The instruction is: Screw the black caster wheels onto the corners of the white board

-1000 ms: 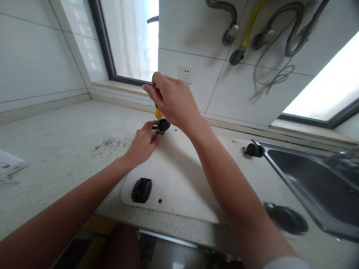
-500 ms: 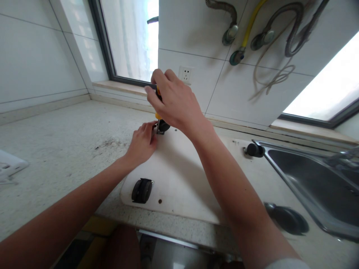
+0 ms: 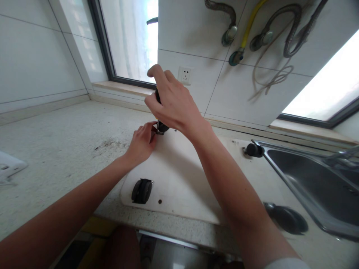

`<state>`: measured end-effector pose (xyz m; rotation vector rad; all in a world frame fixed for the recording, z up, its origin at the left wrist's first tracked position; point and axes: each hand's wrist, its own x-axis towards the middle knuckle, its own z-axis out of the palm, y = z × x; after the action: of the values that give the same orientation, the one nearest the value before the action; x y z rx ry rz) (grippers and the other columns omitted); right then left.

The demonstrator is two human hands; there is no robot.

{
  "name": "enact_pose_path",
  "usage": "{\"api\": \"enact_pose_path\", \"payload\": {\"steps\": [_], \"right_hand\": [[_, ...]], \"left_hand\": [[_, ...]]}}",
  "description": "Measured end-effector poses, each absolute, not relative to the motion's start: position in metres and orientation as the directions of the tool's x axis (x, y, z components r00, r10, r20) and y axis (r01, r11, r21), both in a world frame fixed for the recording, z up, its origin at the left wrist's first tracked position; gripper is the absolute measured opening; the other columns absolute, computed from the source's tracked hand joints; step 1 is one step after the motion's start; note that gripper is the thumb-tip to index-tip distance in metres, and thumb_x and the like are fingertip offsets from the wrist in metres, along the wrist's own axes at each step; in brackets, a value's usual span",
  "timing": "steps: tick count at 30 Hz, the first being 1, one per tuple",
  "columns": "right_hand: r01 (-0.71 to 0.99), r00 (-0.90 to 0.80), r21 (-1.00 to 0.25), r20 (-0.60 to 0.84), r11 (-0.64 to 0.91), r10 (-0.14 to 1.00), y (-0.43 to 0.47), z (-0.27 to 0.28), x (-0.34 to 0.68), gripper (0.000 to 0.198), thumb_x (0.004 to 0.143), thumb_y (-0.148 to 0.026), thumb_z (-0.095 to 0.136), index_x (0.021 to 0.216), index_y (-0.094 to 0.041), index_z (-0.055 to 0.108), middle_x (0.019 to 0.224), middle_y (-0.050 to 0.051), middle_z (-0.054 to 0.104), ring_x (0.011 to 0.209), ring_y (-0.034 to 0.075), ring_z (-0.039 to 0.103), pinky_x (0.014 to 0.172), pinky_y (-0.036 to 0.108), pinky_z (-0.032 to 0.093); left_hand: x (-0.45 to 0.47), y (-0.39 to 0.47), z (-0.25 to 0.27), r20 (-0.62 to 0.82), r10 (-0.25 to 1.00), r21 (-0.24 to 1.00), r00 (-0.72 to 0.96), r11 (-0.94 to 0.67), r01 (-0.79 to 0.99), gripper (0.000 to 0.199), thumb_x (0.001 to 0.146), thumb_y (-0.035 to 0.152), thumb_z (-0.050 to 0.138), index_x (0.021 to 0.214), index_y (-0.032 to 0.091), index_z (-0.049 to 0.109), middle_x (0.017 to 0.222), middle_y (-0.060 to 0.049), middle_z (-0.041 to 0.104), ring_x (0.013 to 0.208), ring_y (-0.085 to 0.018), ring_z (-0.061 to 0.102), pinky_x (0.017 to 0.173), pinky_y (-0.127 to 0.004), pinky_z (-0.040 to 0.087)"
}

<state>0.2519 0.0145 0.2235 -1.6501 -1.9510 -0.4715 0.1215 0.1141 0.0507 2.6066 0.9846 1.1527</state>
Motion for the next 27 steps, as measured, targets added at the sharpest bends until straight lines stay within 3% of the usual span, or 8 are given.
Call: {"api": "enact_pose_path", "payload": {"steps": [2,7,11,15,20,24,27], "right_hand": [[0.984,-0.077,-0.086,0.591,0.157,0.803,0.014,0.224,0.251,0.025,0.118,-0.031,0.045,0.137,-0.024,0.058,0.129,0.012,0.071,0.109,0.032,0.070,0.090,0.042,0.051],[0.964,-0.139,-0.095,0.620,0.249,0.772,0.016,0.222,0.252,0.028,0.111,-0.022,0.049,0.136,-0.027,0.059,0.130,0.010,0.072,0.106,0.027,0.069,0.088,0.040,0.049],[0.966,-0.139,-0.082,0.634,0.244,0.761,0.020,0.220,0.254,0.025,0.116,-0.034,0.043,0.128,-0.022,0.062,0.120,0.012,0.074,0.096,0.029,0.066,0.082,0.043,0.047],[0.937,-0.229,-0.075,0.607,0.342,0.761,0.016,0.223,0.251,0.027,0.108,-0.021,0.050,0.133,-0.024,0.060,0.129,0.011,0.073,0.105,0.028,0.067,0.084,0.042,0.047],[0.957,-0.162,-0.104,0.585,0.272,0.795,0.011,0.224,0.246,0.017,0.116,-0.034,0.048,0.126,-0.027,0.060,0.130,0.011,0.073,0.107,0.032,0.069,0.083,0.042,0.046],[0.928,-0.225,-0.115,0.586,0.354,0.778,0.010,0.224,0.246,0.030,0.109,-0.022,0.051,0.138,-0.028,0.056,0.129,0.010,0.073,0.103,0.031,0.069,0.085,0.042,0.047],[0.942,-0.188,-0.124,0.577,0.313,0.794,0.009,0.224,0.245,0.024,0.108,-0.030,0.058,0.132,-0.028,0.056,0.124,0.010,0.074,0.103,0.032,0.068,0.083,0.041,0.047]], "left_hand": [[0.122,0.115,0.053,0.598,0.614,0.343,0.515,-0.777,0.528,0.043,0.101,0.015,0.055,0.143,0.015,0.060,0.129,-0.020,0.081,0.124,-0.042,0.074,0.103,-0.057,0.059],[0.121,0.114,0.058,0.591,0.618,0.376,0.518,-0.780,0.500,0.050,0.101,0.013,0.056,0.151,0.016,0.056,0.123,-0.017,0.084,0.118,-0.038,0.077,0.104,-0.054,0.060],[0.120,0.111,0.060,0.597,0.631,0.383,0.496,-0.767,0.515,0.053,0.100,0.011,0.057,0.152,0.018,0.055,0.120,-0.014,0.085,0.115,-0.037,0.079,0.102,-0.051,0.061],[0.119,0.110,0.062,0.588,0.632,0.344,0.505,-0.760,0.551,0.041,0.104,0.016,0.057,0.144,0.017,0.060,0.117,-0.016,0.085,0.112,-0.038,0.079,0.099,-0.051,0.062],[0.118,0.113,0.061,0.572,0.643,0.348,0.510,-0.753,0.559,0.037,0.104,0.016,0.058,0.141,0.018,0.061,0.116,-0.015,0.085,0.112,-0.037,0.080,0.097,-0.048,0.061],[0.119,0.114,0.060,0.580,0.654,0.356,0.486,-0.740,0.571,0.032,0.105,0.019,0.060,0.137,0.021,0.063,0.114,-0.013,0.085,0.111,-0.036,0.081,0.095,-0.046,0.061],[0.119,0.114,0.060,0.572,0.666,0.349,0.479,-0.726,0.593,0.026,0.106,0.021,0.059,0.131,0.020,0.066,0.113,-0.015,0.084,0.111,-0.038,0.080,0.094,-0.046,0.061]]}}
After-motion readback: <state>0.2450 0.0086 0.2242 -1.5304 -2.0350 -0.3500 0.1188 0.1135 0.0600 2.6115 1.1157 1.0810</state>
